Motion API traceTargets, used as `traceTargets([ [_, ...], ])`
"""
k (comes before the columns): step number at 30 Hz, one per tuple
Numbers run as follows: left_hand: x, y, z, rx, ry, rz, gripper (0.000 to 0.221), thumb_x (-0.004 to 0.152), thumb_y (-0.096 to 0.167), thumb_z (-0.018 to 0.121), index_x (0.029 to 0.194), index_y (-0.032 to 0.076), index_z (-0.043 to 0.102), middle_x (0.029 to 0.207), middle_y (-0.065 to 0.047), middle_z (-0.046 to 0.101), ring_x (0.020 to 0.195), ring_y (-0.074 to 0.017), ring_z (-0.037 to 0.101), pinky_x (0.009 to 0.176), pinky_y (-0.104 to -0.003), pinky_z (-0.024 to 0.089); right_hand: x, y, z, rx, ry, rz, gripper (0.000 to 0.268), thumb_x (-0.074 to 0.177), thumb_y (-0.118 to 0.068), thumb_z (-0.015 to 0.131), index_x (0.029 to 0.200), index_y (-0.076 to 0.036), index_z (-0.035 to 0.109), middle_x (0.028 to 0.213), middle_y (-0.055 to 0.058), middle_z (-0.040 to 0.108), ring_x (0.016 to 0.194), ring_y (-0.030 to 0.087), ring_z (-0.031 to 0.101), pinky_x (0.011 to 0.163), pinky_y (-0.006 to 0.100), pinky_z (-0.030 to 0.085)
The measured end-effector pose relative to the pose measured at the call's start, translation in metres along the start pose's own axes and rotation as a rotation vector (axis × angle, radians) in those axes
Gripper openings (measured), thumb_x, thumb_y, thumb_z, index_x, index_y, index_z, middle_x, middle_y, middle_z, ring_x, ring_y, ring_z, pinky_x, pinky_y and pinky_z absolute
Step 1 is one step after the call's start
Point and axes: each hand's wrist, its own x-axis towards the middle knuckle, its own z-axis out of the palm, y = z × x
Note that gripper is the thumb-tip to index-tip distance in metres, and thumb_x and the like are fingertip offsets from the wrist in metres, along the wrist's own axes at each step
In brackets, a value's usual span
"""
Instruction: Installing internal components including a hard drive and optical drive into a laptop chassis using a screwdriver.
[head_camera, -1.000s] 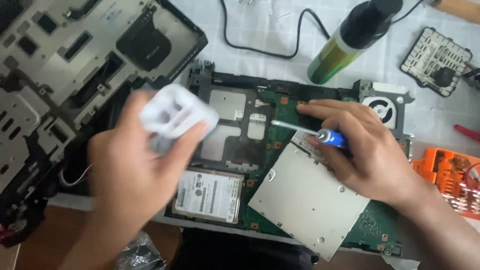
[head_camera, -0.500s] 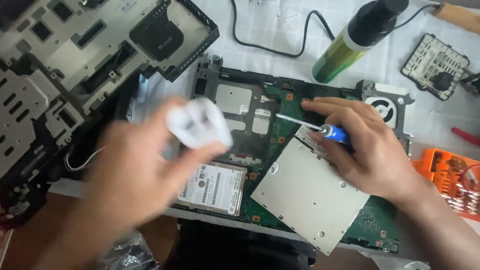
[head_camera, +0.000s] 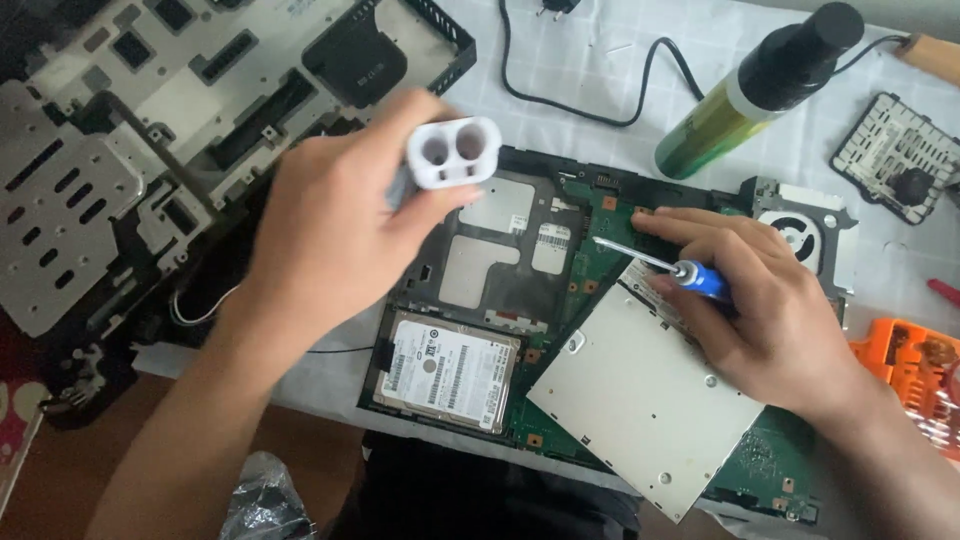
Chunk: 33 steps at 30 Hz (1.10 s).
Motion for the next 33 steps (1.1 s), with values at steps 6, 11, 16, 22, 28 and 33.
traceTargets([
  [6, -0.024, 0.011, -0.029, -0.049, -0.261, -0.098, 0.028, 0.094, 0.02, 0.07, 0.118, 0.009, 0.063, 0.083, 0.0, 0.075, 0.052, -0.0075, 0.06, 0.038, -0.017, 0.048, 0.0, 0.001, 0.0, 0.018, -0.012, 0.016, 0.02, 0.097, -0.014, 0.064, 0.093, -0.001, 0.049, 0.135, 0.016, 0.07, 0.13, 0.038, 0.065, 0.105, 0.052, 0.05],
  [11, -0.028, 0.004, -0.03, -0.044, -0.249, -0.124, 0.04, 0.093, 0.026, 0.07, 0.124, 0.002, 0.062, 0.071, 0.003, 0.068, 0.041, -0.0042, 0.045, 0.03, -0.016, 0.038, 0.001, 0.001, 0.002, 0.008, 0.01, 0.027, 0.021, 0.096, -0.013, 0.067, 0.094, 0.0, 0.05, 0.134, 0.016, 0.07, 0.127, 0.038, 0.066, 0.104, 0.052, 0.05],
  [16, -0.005, 0.0, -0.011, -0.021, -0.069, -0.048, 0.032, 0.096, 0.019, 0.078, 0.117, 0.0, 0.064, 0.09, -0.005, 0.076, 0.051, -0.0084, 0.058, 0.037, -0.019, 0.043, -0.001, 0.0, 0.0, 0.013, 0.004, 0.014, 0.02, 0.097, -0.013, 0.065, 0.096, -0.001, 0.049, 0.136, 0.016, 0.069, 0.13, 0.037, 0.065, 0.105, 0.052, 0.05],
  [22, -0.017, 0.012, -0.041, -0.115, -0.333, -0.103, 0.034, 0.089, 0.024, 0.073, 0.116, 0.006, 0.065, 0.082, 0.001, 0.077, 0.051, -0.0048, 0.063, 0.037, -0.014, 0.048, 0.0, 0.003, 0.001, 0.009, 0.021, 0.005, 0.022, 0.097, -0.012, 0.066, 0.094, -0.001, 0.048, 0.134, 0.016, 0.07, 0.127, 0.038, 0.066, 0.104, 0.052, 0.051],
  [28, -0.006, 0.016, -0.014, -0.112, -0.002, -0.041, 0.035, 0.095, 0.012, 0.078, 0.12, -0.005, 0.061, 0.101, -0.011, 0.077, 0.078, -0.0163, 0.074, 0.058, -0.022, 0.057, 0.001, 0.001, -0.001, 0.02, 0.007, 0.011, 0.018, 0.097, -0.013, 0.065, 0.098, 0.0, 0.053, 0.135, 0.016, 0.069, 0.128, 0.037, 0.066, 0.105, 0.051, 0.05],
  [33, -0.008, 0.019, 0.002, -0.13, -0.002, -0.068, 0.033, 0.094, 0.022, 0.076, 0.114, -0.001, 0.062, 0.088, -0.004, 0.075, 0.062, -0.0105, 0.068, 0.043, -0.019, 0.05, 0.001, 0.003, -0.001, 0.03, 0.007, 0.007, 0.018, 0.097, -0.013, 0.065, 0.096, -0.001, 0.052, 0.135, 0.016, 0.069, 0.129, 0.036, 0.065, 0.105, 0.051, 0.05],
])
